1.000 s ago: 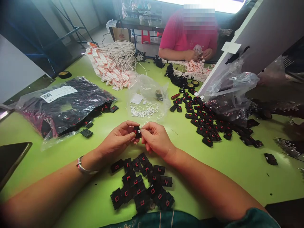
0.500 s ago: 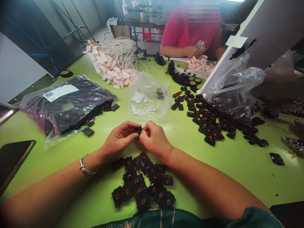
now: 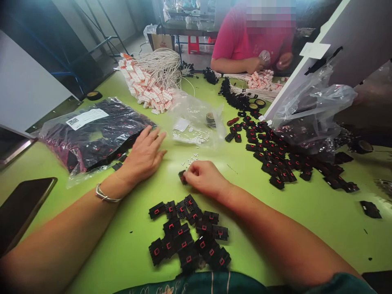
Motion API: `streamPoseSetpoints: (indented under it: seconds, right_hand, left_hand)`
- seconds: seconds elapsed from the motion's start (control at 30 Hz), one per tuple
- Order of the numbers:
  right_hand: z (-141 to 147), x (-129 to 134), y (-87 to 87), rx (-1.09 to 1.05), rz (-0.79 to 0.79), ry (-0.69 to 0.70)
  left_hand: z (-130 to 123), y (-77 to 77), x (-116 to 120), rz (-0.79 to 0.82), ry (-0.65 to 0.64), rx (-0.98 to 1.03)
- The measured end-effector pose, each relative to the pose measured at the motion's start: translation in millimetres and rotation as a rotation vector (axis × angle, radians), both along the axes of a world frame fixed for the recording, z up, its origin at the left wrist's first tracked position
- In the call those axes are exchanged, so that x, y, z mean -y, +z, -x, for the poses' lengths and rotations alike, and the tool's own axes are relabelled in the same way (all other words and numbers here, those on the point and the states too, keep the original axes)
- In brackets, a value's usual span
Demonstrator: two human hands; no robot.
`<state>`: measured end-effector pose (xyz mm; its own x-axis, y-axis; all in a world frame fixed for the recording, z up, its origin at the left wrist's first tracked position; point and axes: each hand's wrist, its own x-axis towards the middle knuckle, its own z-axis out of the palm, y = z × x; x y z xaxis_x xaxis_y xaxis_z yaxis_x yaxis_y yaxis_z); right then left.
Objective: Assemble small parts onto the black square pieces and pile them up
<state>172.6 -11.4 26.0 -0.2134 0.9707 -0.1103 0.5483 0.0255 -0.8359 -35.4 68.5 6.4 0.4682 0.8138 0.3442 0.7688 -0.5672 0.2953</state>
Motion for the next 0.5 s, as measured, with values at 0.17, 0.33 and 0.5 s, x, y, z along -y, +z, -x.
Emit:
streamPoseSetpoints:
  seconds: [0.17,0.33,0.5]
  right_hand:
    - [1.3,11.9,8.5,0.221,0.039,0.352]
    - [-19.9,-3.4,8.7,0.218,-0.042,0.254]
    - [-38.8,-20.3,-2.6,0.360,-0.268,-0.066]
  left_hand:
    - [7.9,-8.3,-9.0,-0.022,0.117,-0.320]
    - [4.1,-8.4,-4.8,-0.033,0.071,-0.324]
    - [1.7,-6.3,3.6,-0.035,0.104,-0.189]
